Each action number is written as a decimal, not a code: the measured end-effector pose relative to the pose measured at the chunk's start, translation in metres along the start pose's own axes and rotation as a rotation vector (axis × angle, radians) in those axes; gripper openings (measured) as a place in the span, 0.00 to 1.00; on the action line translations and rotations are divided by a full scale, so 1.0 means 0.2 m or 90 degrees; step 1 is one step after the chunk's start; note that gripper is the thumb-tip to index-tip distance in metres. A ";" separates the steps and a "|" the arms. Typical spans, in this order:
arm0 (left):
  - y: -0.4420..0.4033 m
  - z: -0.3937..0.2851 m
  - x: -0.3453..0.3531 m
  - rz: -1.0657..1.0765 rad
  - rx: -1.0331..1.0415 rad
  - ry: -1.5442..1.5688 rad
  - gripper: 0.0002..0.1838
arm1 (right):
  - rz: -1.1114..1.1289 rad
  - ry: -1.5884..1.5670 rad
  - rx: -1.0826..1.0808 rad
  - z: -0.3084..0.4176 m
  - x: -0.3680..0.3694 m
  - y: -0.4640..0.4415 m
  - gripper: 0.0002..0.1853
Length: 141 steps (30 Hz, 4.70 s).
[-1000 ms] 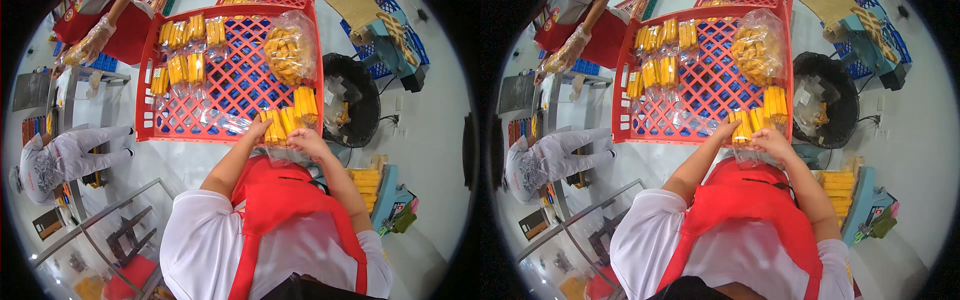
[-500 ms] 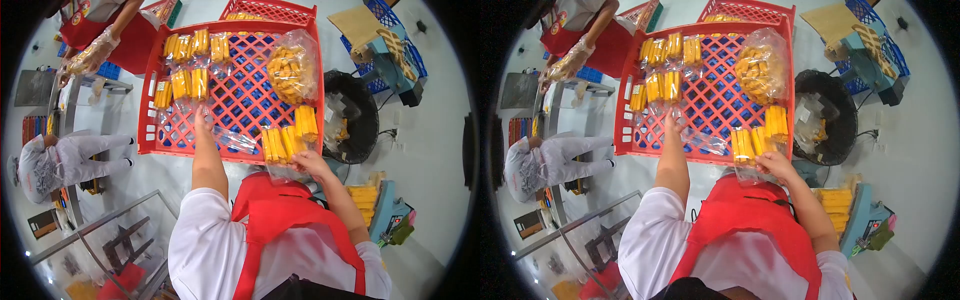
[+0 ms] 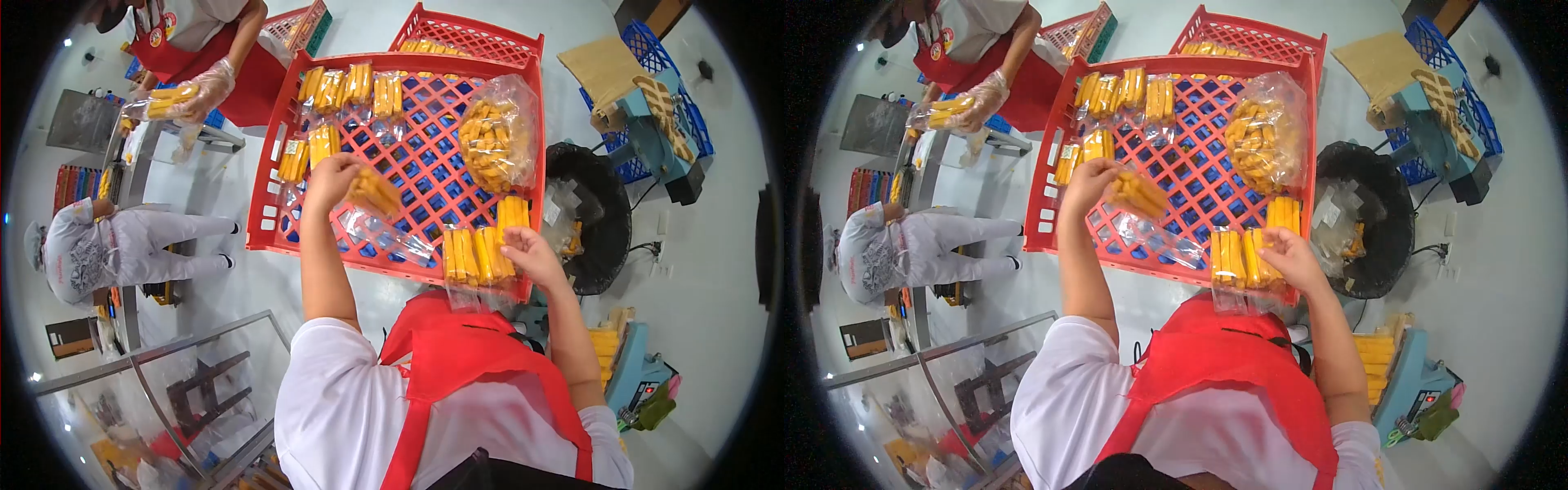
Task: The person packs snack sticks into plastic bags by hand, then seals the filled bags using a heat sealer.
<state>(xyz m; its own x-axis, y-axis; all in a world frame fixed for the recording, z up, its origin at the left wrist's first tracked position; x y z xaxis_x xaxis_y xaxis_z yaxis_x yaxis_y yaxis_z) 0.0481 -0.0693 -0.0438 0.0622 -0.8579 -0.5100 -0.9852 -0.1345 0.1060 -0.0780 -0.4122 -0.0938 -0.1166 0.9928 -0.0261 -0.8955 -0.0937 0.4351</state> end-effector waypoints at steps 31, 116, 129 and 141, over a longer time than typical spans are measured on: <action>0.73 -1.14 0.73 0.074 0.700 -0.059 0.27 | 0.051 -0.851 -0.162 0.51 -0.12 0.28 0.24; 0.67 -0.90 1.04 0.548 -0.273 1.117 0.40 | -0.330 -0.126 -0.384 0.44 -0.26 0.70 0.20; 0.72 -0.91 1.03 0.508 -0.174 1.016 0.24 | -0.247 -0.356 -0.326 0.47 -0.22 0.65 0.19; 0.70 -0.89 1.02 0.465 -0.277 1.021 0.22 | -0.361 -0.238 -0.344 0.40 -0.30 0.69 0.15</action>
<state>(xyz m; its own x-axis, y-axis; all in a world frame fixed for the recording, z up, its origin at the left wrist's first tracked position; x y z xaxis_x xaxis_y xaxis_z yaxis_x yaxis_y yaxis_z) -0.0493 -0.3524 0.0188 0.0196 -0.3549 0.9347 -0.7910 0.5662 0.2316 -0.1606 -0.4779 0.0405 0.4735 0.8505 0.2289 -0.8678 0.4950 -0.0441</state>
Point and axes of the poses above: each hand's wrist, its own y-axis away from the middle knuckle, its own x-axis out of the palm, z = x × y, the point moved 6 cm from there along -y, towards the middle knuckle, and after that the axes turned 10 degrees about -z, right-handed, at the moved point
